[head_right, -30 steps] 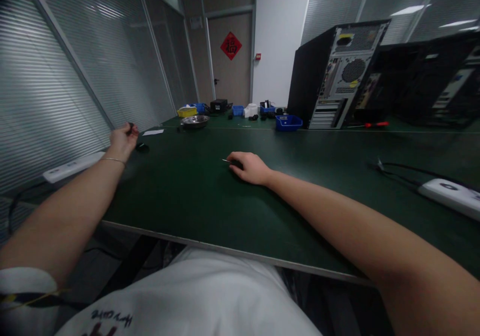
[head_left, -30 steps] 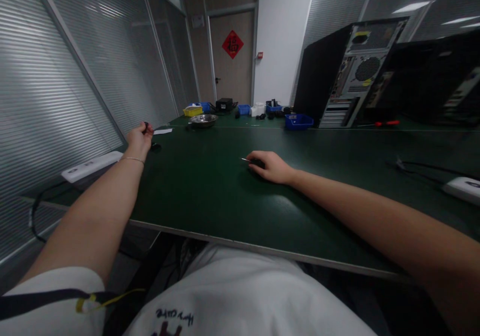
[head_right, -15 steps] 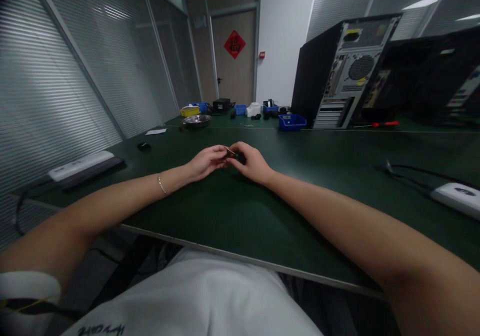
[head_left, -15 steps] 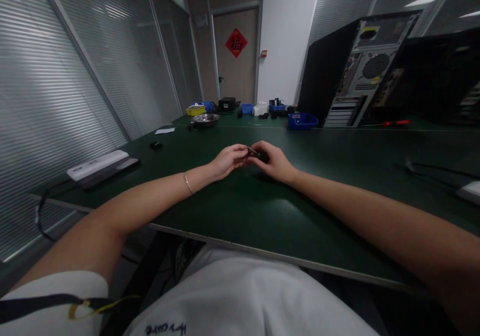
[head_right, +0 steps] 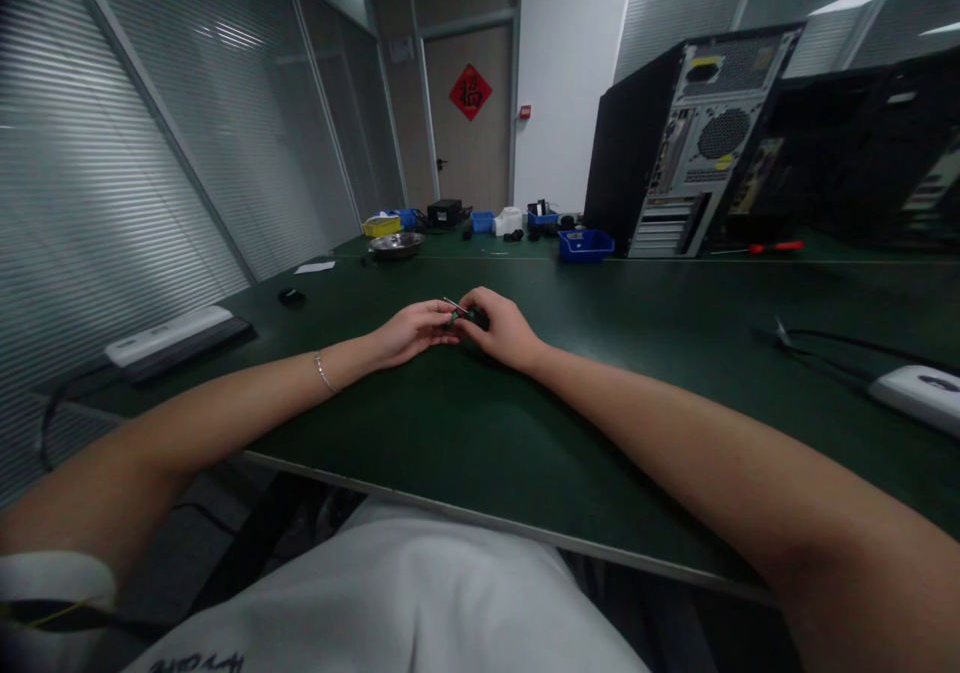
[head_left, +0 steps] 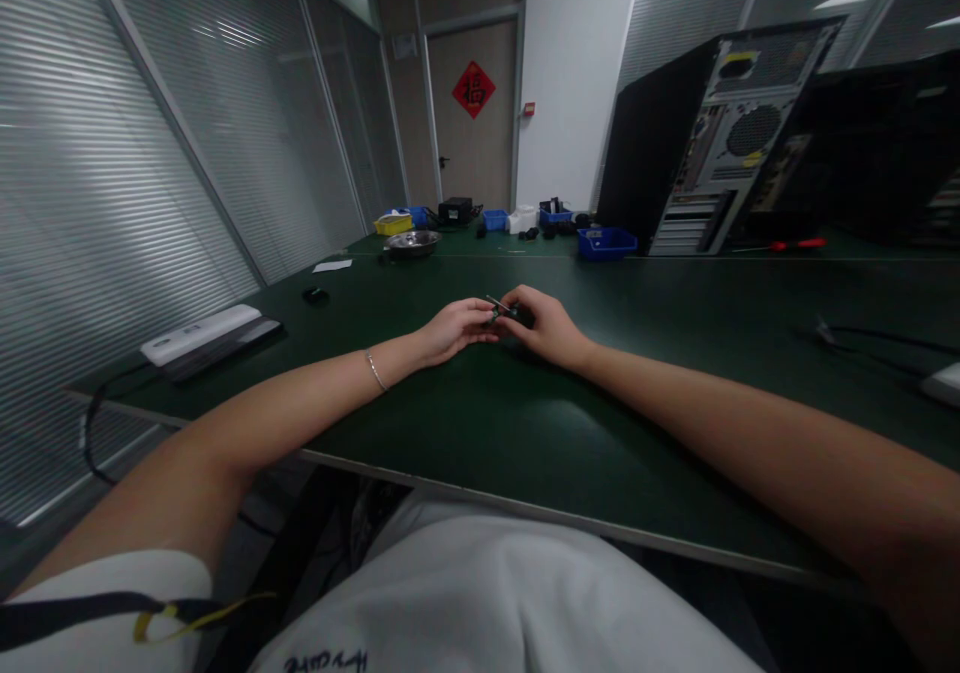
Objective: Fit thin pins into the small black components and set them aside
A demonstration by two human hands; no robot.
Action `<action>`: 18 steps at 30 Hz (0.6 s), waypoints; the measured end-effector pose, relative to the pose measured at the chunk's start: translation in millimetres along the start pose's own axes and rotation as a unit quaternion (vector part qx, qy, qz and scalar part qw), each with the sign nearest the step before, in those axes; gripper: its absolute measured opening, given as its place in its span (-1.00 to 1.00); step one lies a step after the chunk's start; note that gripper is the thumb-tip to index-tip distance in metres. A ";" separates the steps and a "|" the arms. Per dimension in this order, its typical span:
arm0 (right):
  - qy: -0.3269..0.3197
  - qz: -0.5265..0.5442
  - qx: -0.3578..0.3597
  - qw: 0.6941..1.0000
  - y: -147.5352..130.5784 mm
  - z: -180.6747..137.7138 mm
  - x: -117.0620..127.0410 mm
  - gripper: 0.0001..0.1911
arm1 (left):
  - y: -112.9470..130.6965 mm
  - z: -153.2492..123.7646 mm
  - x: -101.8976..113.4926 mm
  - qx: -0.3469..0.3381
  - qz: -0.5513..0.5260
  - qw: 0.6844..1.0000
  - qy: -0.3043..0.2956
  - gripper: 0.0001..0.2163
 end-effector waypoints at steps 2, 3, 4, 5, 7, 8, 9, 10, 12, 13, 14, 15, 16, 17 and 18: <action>0.000 -0.003 0.000 1.000 -0.4 -0.2 0.6 -0.87 | -1.5 0.9 -1.7 0.001 0.024 1.000 -0.010 -0.86; 0.000 -0.006 0.002 1.000 -1.2 -0.2 0.8 -0.87 | -1.8 1.5 -2.1 -0.003 0.036 0.999 -0.015 -0.85; -0.001 -0.008 0.004 1.000 -2.3 -0.2 0.9 -0.87 | -1.8 2.2 -2.1 -0.011 0.048 0.999 -0.017 -0.85; -0.003 -0.010 0.008 1.000 -3.8 -0.1 0.9 -0.88 | -1.7 2.8 -1.7 -0.019 0.061 0.998 -0.018 -0.85; -0.006 -0.010 0.017 1.000 -7.6 0.0 1.0 -0.87 | -0.5 3.7 -0.4 -0.037 0.085 0.996 -0.013 -0.85; -0.007 -0.008 0.020 1.000 -9.4 0.0 1.1 -0.86 | 1.0 4.2 0.3 -0.045 0.094 0.995 -0.010 -0.86; -0.009 -0.005 0.023 1.000 -10.9 0.0 1.2 -0.85 | 3.7 4.8 1.2 -0.054 0.100 0.993 -0.007 -0.86; -0.010 -0.003 0.024 1.000 -12.1 -0.1 1.5 -0.83 | 8.0 5.5 3.0 -0.065 0.103 0.993 -0.002 -0.85; -0.012 -0.003 0.021 1.000 -13.3 -0.4 2.4 -0.79 | 22.1 7.2 12.2 -0.091 0.102 0.990 0.019 -0.84; -0.014 -0.006 0.019 1.000 -13.5 -0.5 2.7 -0.78 | 31.6 8.1 20.7 -0.106 0.100 0.989 0.036 -0.83; -0.016 -0.009 0.017 1.000 -13.5 -0.7 3.1 -0.78 | 42.9 8.6 32.8 -0.122 0.098 0.986 0.058 -0.83; -0.018 -0.012 0.015 1.000 -13.5 -0.8 3.3 -0.78 | 55.6 8.3 48.6 -0.140 0.095 0.982 0.085 -0.83; -0.021 -0.014 0.015 1.000 -13.5 -0.9 3.3 -0.78 | 69.4 6.7 67.8 -0.160 0.089 0.977 0.114 -0.84; -0.024 -0.016 0.015 0.999 -13.5 -1.0 3.0 -0.78 | 83.5 3.3 90.4 -0.180 0.080 0.969 0.146 -0.85; -0.027 -0.018 0.015 0.999 -13.5 -1.1 2.8 -0.79 | 97.5 -3.1 117.2 -0.200 0.070 0.958 0.191 -0.87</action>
Point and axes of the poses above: each hand's wrist, its own z-axis towards the middle knuckle, its own x-axis out of the back of the hand, y = z × x, the point moved 10 cm from there along z, towards the middle knuckle, and after that the axes turned 4 degrees about -y, right-handed, at the moved point
